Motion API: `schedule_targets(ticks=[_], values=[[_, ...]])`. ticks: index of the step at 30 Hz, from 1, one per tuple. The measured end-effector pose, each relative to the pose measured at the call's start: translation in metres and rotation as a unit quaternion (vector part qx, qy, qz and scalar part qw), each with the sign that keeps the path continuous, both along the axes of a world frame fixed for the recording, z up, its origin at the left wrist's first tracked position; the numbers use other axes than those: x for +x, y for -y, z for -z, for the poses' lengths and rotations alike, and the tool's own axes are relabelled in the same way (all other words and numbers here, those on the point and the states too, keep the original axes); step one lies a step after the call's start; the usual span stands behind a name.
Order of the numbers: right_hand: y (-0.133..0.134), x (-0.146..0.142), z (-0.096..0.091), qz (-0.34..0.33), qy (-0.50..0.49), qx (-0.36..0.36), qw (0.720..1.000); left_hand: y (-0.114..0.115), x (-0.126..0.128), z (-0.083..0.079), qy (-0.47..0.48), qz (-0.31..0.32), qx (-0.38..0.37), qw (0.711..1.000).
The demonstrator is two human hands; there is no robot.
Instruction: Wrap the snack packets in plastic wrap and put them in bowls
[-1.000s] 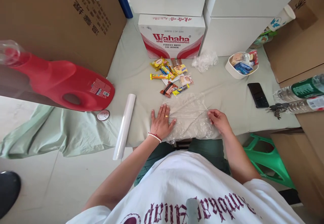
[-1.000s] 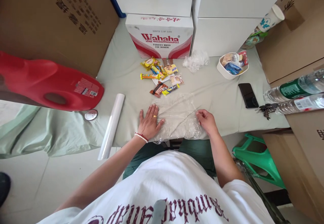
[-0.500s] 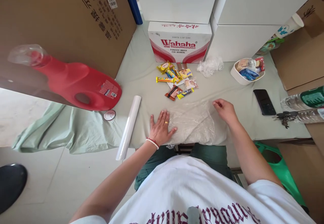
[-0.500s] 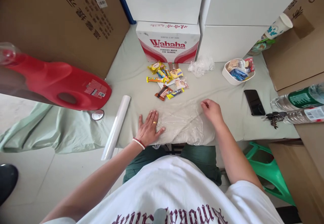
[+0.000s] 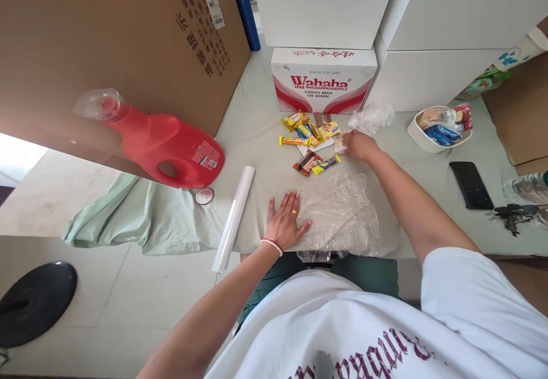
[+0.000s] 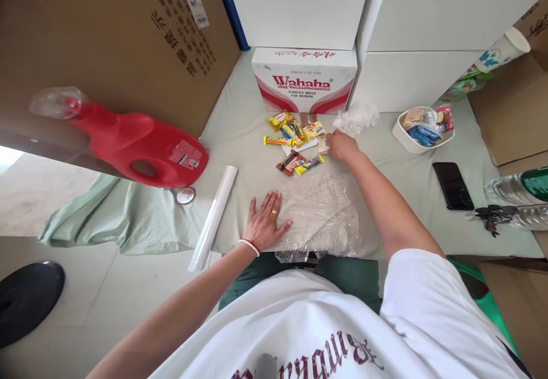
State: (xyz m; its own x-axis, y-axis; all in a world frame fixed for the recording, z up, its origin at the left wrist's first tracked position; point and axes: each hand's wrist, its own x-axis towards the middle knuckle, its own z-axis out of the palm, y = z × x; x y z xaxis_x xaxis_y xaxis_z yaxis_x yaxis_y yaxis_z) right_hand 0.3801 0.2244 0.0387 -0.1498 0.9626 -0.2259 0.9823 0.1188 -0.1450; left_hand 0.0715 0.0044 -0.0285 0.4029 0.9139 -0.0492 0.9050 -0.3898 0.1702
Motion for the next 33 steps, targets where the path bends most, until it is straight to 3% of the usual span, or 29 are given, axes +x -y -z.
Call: schedule_targets(ticks=[3,6,8,10,11,13,17,20,23,27,29,30,32,33], values=[[0.018,0.025,-0.016,0.059,-0.008,0.046,0.997,0.000,0.000,0.000,0.000,-0.001,-0.002,1.000],[0.049,0.045,-0.027,0.143,-0.177,0.054,0.972,0.000,0.000,0.000,-0.001,0.000,-0.003,1.000],[0.073,0.047,-0.030,0.210,-0.373,-0.031,0.903,0.000,0.001,0.000,-0.002,0.000,-0.005,1.000],[0.095,0.040,-0.032,0.237,-0.528,-0.168,0.798,0.000,0.001,0.000,-0.004,0.001,-0.008,1.000],[0.105,0.033,-0.032,0.234,-0.571,-0.235,0.751,0.000,0.001,0.000,-0.005,0.000,-0.008,1.000],[0.122,0.016,-0.029,0.218,-0.607,-0.343,0.683,0.000,0.001,0.000,-0.005,-0.002,-0.008,1.000],[0.143,-0.015,-0.017,0.246,-0.606,-0.461,0.600,0.000,0.002,0.000,-0.007,-0.004,-0.011,1.000],[0.152,-0.028,-0.004,0.259,-0.583,-0.510,0.577,0.001,0.002,0.000,-0.007,-0.004,-0.010,1.000],[0.157,-0.032,0.007,0.254,-0.551,-0.527,0.595,0.001,0.002,0.000,-0.005,-0.004,-0.007,1.000],[0.162,-0.036,0.012,0.250,-0.499,-0.479,0.677,0.000,0.002,0.000,-0.004,-0.003,-0.007,1.000],[0.168,-0.042,0.009,0.211,-0.452,-0.424,0.756,0.000,0.002,0.000,-0.002,-0.003,-0.008,1.000],[0.171,-0.048,0.007,0.177,-0.409,-0.377,0.812,0.000,0.002,0.000,-0.001,-0.003,-0.010,1.000],[0.179,-0.060,0.002,0.094,-0.286,-0.235,0.924,0.000,0.002,0.000,0.001,-0.005,-0.011,1.000],[0.183,-0.065,-0.001,0.054,-0.221,-0.159,0.961,0.000,0.002,-0.001,0.002,-0.006,-0.011,1.000]])
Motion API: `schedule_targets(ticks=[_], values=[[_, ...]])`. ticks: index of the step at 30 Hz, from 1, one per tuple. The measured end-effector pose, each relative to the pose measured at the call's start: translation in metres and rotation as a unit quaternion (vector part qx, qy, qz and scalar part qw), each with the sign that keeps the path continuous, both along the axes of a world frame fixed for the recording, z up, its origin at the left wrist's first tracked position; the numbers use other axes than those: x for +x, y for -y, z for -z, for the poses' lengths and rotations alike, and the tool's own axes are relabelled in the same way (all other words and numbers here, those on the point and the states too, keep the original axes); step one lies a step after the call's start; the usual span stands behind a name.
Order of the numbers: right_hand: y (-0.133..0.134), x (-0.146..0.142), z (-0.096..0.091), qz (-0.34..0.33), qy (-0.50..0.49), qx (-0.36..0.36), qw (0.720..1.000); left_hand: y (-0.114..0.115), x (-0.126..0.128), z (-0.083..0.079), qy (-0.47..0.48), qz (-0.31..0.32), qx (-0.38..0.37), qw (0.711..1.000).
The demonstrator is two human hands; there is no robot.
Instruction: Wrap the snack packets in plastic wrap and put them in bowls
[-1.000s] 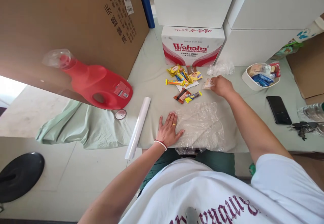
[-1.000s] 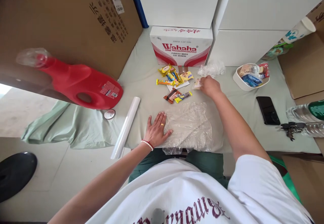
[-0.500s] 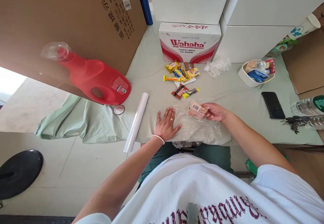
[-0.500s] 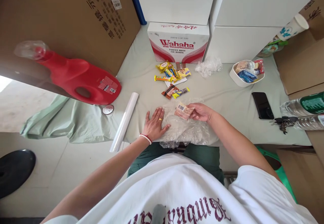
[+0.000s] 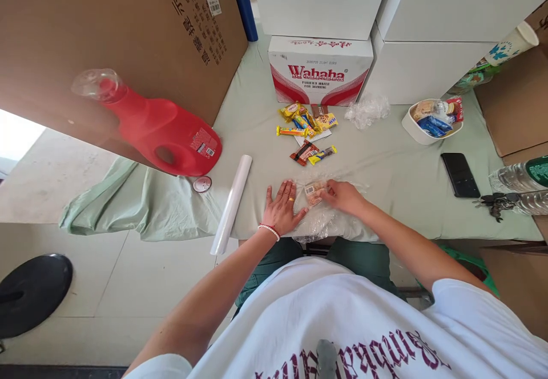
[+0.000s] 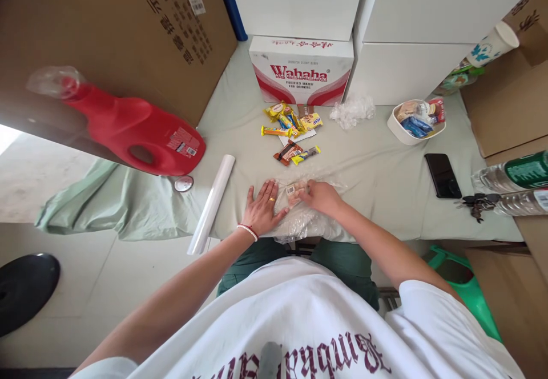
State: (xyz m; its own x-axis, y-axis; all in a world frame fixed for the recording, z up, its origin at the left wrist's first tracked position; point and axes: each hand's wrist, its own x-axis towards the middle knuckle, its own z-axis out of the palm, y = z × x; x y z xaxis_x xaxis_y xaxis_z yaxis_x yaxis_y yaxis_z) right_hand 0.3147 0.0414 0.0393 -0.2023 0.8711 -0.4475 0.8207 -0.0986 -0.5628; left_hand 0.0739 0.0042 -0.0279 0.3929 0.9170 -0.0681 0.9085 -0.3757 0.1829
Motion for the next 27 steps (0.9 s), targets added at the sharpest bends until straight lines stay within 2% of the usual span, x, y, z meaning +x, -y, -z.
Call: schedule_targets(ticks=[1,3,5,8,11,15,18,21,23,25,27], values=[[0.003,-0.005,-0.002,-0.026,0.055,0.066,0.996,0.000,0.000,0.000,0.001,0.000,0.000,1.000],[0.007,-0.008,-0.005,-0.052,0.121,0.119,0.984,0.000,0.000,-0.001,0.003,0.000,-0.001,1.000],[0.008,-0.001,-0.005,-0.053,0.156,0.097,0.982,0.000,0.000,-0.002,0.006,0.000,-0.003,1.000],[0.011,0.027,0.001,-0.053,0.188,0.062,0.979,0.000,0.000,0.000,0.013,-0.001,-0.004,1.000],[0.026,0.061,0.011,-0.035,0.127,0.028,0.991,0.000,0.000,0.002,0.019,-0.005,0.000,1.000],[0.059,0.089,0.019,0.073,-0.006,0.006,0.997,0.000,-0.001,0.003,0.021,0.002,0.003,1.000],[0.074,0.090,0.014,0.116,-0.118,0.022,0.986,0.000,-0.002,0.002,0.017,0.008,0.002,1.000],[0.066,0.075,0.002,0.128,-0.122,0.096,0.980,-0.001,-0.002,0.003,0.013,0.004,0.003,1.000],[0.050,0.057,-0.005,0.073,-0.063,0.173,0.980,-0.001,-0.001,0.004,0.010,0.001,0.004,1.000],[0.031,0.034,-0.007,-0.051,-0.006,0.225,0.973,-0.001,0.000,0.005,0.008,0.001,0.006,1.000],[0.014,0.011,-0.004,-0.170,0.042,0.229,0.958,-0.001,0.000,0.005,0.006,0.001,0.009,1.000]])
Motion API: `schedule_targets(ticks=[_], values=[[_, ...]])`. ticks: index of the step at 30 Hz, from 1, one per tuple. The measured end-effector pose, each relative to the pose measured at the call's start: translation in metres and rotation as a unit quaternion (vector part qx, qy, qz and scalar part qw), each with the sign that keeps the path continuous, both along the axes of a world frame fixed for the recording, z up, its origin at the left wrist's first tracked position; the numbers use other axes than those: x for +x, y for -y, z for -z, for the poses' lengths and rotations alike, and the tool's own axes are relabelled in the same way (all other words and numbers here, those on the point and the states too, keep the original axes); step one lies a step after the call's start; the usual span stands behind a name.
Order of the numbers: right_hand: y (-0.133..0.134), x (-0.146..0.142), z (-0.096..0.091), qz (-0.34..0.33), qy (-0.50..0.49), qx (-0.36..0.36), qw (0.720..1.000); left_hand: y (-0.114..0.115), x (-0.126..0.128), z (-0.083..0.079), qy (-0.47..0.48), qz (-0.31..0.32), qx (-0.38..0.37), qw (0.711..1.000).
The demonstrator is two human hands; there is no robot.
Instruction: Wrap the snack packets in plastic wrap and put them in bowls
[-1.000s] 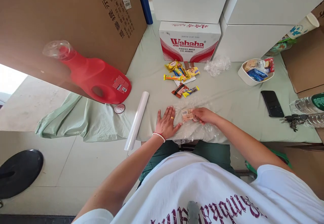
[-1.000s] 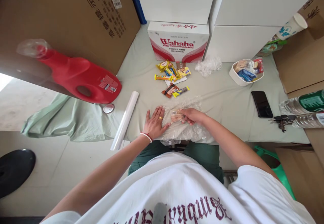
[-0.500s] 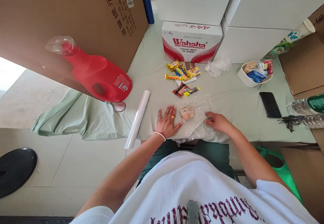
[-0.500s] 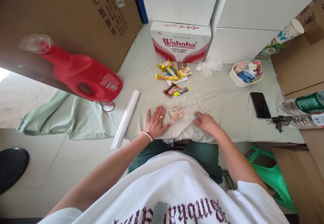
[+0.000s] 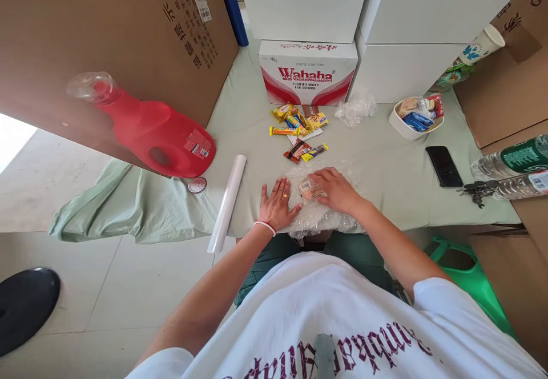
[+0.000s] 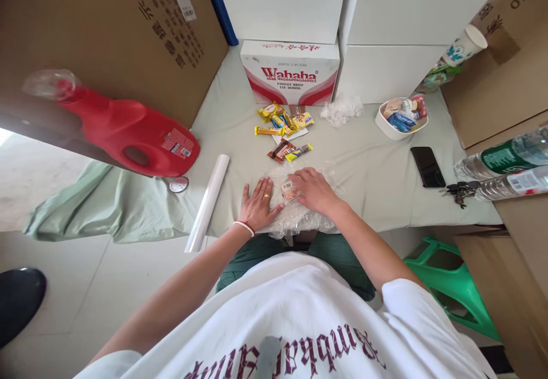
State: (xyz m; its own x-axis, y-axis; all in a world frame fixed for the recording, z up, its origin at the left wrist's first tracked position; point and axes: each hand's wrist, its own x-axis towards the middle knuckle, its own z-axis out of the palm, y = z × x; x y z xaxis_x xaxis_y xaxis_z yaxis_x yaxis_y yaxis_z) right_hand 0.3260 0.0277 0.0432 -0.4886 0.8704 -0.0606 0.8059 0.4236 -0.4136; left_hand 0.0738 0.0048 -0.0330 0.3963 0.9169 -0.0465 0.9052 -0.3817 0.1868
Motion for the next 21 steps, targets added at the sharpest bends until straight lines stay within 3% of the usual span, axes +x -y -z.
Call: schedule_targets(ticks=[2,5,12,21], values=[[-0.012,-0.018,0.006,-0.059,0.057,-0.021,0.996,0.001,0.000,0.000,0.000,-0.002,0.003,1.000],[-0.019,-0.030,0.010,-0.083,0.090,-0.036,0.992,0.001,0.000,0.002,0.002,-0.004,0.006,1.000],[-0.004,-0.020,-0.001,-0.050,0.067,0.001,0.996,0.000,0.000,0.003,0.006,-0.005,0.006,1.000],[0.022,-0.017,0.017,-0.015,0.060,0.017,0.998,0.000,0.000,-0.002,0.005,-0.006,-0.003,1.000]])
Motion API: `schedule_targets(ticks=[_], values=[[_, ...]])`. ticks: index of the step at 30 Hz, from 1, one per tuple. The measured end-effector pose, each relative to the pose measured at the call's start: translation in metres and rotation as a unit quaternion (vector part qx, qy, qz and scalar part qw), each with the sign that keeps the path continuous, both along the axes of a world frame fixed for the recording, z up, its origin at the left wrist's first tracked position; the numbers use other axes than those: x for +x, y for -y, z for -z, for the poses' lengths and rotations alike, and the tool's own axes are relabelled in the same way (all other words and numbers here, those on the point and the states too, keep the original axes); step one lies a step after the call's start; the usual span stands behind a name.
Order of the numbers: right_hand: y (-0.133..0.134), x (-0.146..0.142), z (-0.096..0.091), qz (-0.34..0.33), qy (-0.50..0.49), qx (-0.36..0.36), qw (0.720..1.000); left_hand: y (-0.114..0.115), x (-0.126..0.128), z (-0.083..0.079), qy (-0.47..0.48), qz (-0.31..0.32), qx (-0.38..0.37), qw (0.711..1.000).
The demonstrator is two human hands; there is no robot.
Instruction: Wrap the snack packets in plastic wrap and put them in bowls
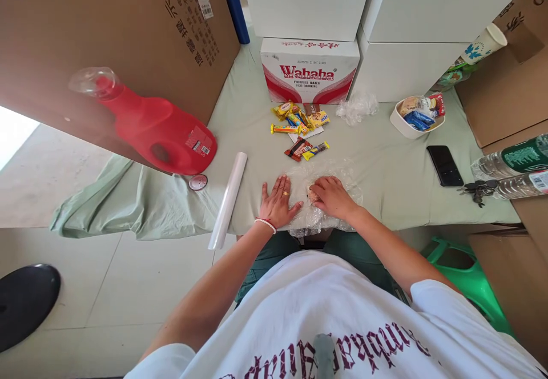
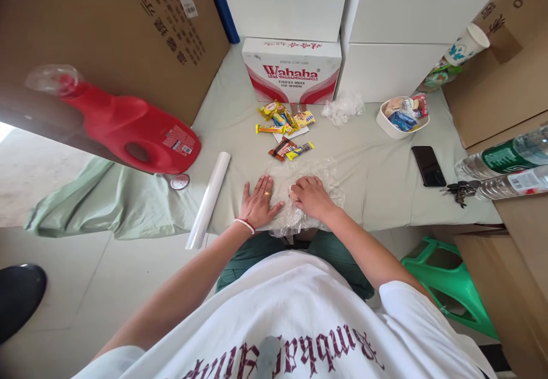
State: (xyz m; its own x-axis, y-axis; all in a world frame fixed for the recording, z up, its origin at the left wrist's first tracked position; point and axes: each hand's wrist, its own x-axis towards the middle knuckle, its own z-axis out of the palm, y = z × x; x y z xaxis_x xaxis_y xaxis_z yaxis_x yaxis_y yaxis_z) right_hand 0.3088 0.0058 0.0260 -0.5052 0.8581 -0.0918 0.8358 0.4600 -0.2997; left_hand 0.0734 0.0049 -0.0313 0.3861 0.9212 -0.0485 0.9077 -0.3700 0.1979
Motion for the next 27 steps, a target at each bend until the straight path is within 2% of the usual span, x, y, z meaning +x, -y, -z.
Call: schedule_targets(ticks=[4,7,8,10,13,15,18,21,24,27], values=[[0.037,0.017,0.002,-0.010,-0.055,0.030,0.998,0.004,-0.006,-0.001,0.022,-0.031,-0.012,0.999],[0.070,0.044,0.012,-0.042,-0.081,0.063,0.994,0.013,-0.016,-0.006,0.058,-0.042,0.028,0.997],[0.079,0.053,0.017,-0.044,-0.082,0.075,0.993,0.016,-0.021,-0.008,0.072,-0.018,0.046,0.996],[0.093,0.071,0.028,-0.039,-0.081,0.097,0.991,0.022,-0.029,-0.013,0.102,0.087,0.050,0.990],[0.101,0.088,0.042,-0.016,-0.096,0.097,0.990,0.028,-0.038,-0.017,0.141,0.257,-0.035,0.955],[0.097,0.093,0.044,-0.007,-0.124,0.076,0.989,0.029,-0.041,-0.017,0.159,0.288,-0.084,0.941],[0.080,0.097,0.035,-0.004,-0.163,0.019,0.986,0.024,-0.041,-0.017,0.216,0.238,-0.112,0.940],[0.050,0.099,0.016,0.027,-0.194,-0.034,0.980,0.007,-0.034,-0.018,0.287,0.105,-0.119,0.945],[0.010,0.099,0.000,0.091,-0.190,-0.092,0.973,-0.023,-0.022,-0.019,0.257,-0.059,-0.089,0.961],[-0.032,0.096,-0.008,0.144,-0.081,-0.135,0.977,-0.051,-0.008,-0.017,0.208,-0.136,-0.049,0.967]])
